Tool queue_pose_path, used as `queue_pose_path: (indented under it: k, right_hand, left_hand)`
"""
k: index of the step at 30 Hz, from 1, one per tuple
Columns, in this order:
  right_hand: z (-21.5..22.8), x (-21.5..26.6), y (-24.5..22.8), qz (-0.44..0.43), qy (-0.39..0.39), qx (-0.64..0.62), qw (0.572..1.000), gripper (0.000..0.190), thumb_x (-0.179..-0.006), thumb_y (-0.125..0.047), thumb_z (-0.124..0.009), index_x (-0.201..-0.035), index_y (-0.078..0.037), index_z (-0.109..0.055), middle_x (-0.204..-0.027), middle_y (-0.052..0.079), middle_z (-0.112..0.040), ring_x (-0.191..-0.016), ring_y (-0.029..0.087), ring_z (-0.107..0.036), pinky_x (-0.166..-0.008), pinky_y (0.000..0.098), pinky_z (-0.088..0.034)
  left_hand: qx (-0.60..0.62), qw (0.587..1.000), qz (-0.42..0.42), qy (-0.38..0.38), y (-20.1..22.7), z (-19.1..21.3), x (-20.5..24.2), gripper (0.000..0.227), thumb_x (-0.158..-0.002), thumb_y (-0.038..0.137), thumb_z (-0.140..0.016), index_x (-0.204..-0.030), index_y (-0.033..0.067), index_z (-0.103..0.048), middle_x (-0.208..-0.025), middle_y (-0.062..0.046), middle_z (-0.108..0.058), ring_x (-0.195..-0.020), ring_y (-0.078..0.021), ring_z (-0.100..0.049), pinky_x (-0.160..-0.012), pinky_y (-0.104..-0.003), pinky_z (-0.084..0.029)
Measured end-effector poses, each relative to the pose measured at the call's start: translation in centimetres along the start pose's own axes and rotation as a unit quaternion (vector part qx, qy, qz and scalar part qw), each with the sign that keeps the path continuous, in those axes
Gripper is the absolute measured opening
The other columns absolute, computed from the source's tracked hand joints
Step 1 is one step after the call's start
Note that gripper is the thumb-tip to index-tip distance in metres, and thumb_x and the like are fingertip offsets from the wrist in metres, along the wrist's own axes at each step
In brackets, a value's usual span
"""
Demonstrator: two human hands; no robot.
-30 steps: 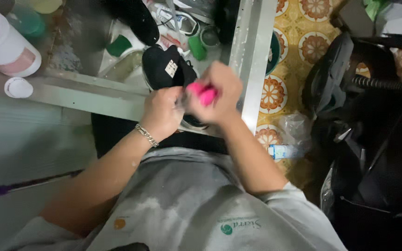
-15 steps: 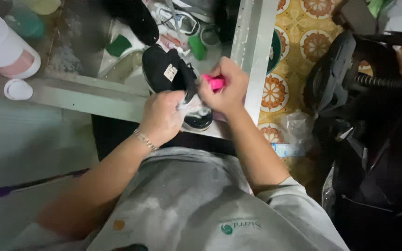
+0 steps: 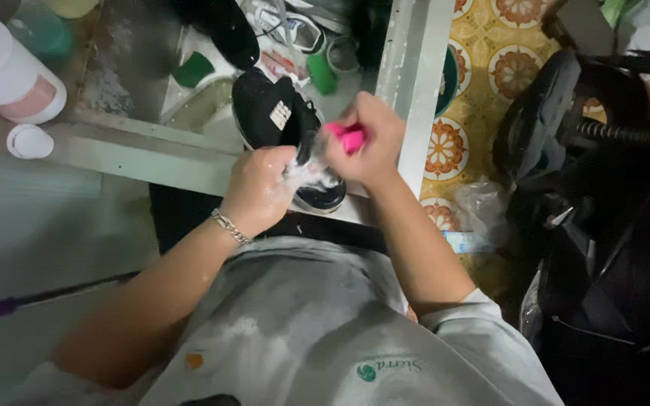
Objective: The person scrubs the exterior and sole of a black sneaker with a pink brush and soapy water in a sink, then rinses the sneaker under a faucet.
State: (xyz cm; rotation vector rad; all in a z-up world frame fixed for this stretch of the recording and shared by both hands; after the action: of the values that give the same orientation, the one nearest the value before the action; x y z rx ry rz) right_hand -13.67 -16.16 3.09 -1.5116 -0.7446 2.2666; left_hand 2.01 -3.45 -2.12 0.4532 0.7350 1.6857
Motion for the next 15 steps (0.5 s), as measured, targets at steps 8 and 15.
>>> queue_pose_path:
  k: [8,15]
  right_hand:
    - [0.5,1.0,3.9,0.004,-0.008,-0.047,0.999,0.04,-0.1,-0.038,-0.095,-0.087,-0.013,-0.066,-0.075,0.009,-0.063,-0.062,0.037,-0.061,-0.065,0.0394,-0.051]
    - [0.5,-0.1,1.7,0.041,-0.028,-0.051,0.997,0.037,-0.082,-0.041,-0.103,-0.085,-0.021,-0.073,-0.083,0.006,-0.078,-0.072,0.034,-0.076,-0.071,0.0418,-0.055]
  left_hand:
    - [-0.019,0.999,-0.029,-0.006,-1.2,-0.4,0.2,0.013,-0.091,0.016,-0.087,-0.088,0.0125,-0.075,-0.07,-0.012,-0.072,-0.074,-0.0427,-0.08,-0.071,-0.049,-0.065]
    - [0.021,1.0,-0.014,0.012,0.2,2.0,-1.3,0.011,-0.1,0.016,-0.084,-0.093,0.0097,-0.08,-0.073,-0.018,-0.075,-0.08,-0.0513,-0.082,-0.07,-0.06,-0.064]
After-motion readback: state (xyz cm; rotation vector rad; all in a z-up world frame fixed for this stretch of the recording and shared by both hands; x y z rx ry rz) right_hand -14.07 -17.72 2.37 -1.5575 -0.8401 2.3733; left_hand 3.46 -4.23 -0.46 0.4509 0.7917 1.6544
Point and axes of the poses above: each hand's wrist, its own x-axis away from the middle knuckle, its own z-axis out of the back of the hand, y = z × x, the point moved 5 cm from there along -x, towards the middle knuckle
